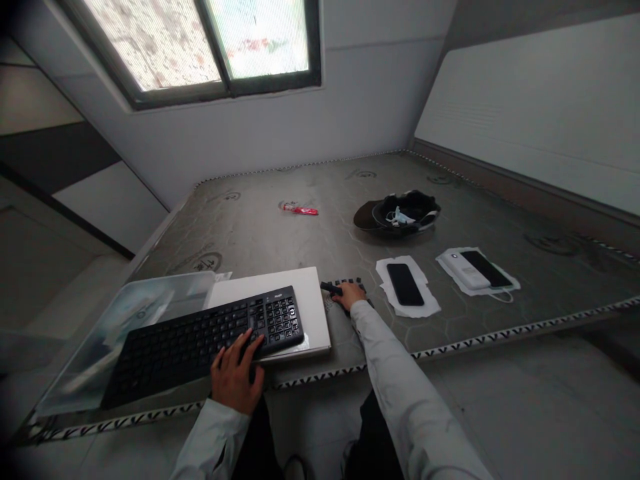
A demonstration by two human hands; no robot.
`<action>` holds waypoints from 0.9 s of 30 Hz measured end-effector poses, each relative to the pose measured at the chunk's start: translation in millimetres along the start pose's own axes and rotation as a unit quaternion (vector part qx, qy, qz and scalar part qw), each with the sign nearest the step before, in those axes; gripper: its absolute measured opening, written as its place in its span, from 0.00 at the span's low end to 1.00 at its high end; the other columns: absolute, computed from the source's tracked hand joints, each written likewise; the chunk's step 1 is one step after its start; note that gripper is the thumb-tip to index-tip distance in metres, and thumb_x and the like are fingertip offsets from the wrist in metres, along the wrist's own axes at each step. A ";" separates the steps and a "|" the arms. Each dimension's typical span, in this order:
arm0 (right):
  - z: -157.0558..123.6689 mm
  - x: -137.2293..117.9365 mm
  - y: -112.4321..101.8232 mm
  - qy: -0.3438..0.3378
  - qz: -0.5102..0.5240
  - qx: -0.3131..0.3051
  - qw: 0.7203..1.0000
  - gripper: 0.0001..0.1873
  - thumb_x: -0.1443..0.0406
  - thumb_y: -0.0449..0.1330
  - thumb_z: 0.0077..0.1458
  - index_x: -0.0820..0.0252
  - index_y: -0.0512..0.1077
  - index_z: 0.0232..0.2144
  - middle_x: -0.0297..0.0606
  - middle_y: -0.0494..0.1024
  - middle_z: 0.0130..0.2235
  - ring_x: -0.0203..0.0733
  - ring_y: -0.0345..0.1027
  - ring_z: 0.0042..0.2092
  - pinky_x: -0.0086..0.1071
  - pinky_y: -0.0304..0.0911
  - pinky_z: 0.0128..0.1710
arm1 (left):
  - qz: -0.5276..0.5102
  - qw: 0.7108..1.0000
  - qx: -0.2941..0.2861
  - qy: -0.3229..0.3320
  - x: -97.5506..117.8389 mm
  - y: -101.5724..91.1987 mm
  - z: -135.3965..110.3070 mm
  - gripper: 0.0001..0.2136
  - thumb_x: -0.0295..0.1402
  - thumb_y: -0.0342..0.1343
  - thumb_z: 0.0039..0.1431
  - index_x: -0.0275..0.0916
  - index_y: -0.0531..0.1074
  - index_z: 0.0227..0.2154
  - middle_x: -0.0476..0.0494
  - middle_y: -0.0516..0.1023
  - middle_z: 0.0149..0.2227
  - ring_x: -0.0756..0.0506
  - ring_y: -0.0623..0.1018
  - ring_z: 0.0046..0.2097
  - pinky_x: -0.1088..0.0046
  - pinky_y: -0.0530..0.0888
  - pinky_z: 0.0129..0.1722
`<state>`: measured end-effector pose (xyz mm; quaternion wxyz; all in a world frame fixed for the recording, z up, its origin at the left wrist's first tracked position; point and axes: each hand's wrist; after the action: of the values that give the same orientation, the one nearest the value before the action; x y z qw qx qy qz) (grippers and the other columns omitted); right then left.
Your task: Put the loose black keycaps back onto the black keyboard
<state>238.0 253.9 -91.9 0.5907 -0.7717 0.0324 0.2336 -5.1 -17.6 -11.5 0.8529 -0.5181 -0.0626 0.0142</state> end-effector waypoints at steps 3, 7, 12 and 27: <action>1.5 1.3 2.6 0.003 0.002 0.002 1.000 0.16 0.56 0.65 0.46 0.48 0.76 0.40 0.37 0.78 0.41 0.44 0.70 0.43 0.31 0.59 0.38 | 0.000 1.000 -0.002 -0.004 -0.4 -0.3 0.1 0.24 0.27 0.49 0.51 0.48 0.67 0.53 0.45 0.66 0.58 0.41 0.68 0.56 0.56 0.55 0.58; 2.3 2.1 4.9 -0.007 0.018 0.004 1.000 0.15 0.57 0.65 0.46 0.48 0.77 0.39 0.36 0.78 0.41 0.44 0.70 0.43 0.31 0.59 0.38 | 0.001 1.000 -0.005 -0.006 -0.7 -0.2 -0.1 0.24 0.26 0.50 0.51 0.48 0.67 0.53 0.45 0.66 0.58 0.41 0.68 0.56 0.57 0.54 0.58; 2.4 1.9 5.0 -0.010 0.022 0.012 1.000 0.15 0.57 0.65 0.45 0.47 0.77 0.39 0.36 0.78 0.42 0.45 0.70 0.44 0.31 0.59 0.38 | 0.000 1.000 -0.004 -0.005 0.4 -0.7 0.0 0.24 0.26 0.49 0.51 0.48 0.67 0.53 0.45 0.66 0.58 0.42 0.68 0.56 0.57 0.54 0.58; 6.2 7.8 5.9 -0.020 0.069 0.024 0.997 0.15 0.55 0.66 0.44 0.50 0.78 0.37 0.36 0.79 0.38 0.43 0.71 0.40 0.30 0.60 0.38 | -0.003 1.000 -0.009 -0.009 -2.0 2.9 -2.0 0.24 0.27 0.50 0.51 0.48 0.66 0.53 0.45 0.66 0.59 0.41 0.67 0.57 0.56 0.53 0.59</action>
<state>241.0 259.7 -101.5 0.5920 -0.7484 0.0794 0.2884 -6.6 -18.2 -15.1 0.8474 -0.5258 -0.0720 0.0161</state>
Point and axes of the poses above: each hand's wrist, its own z-axis towards the middle knuckle, its own y-axis out of the palm, x = y × z
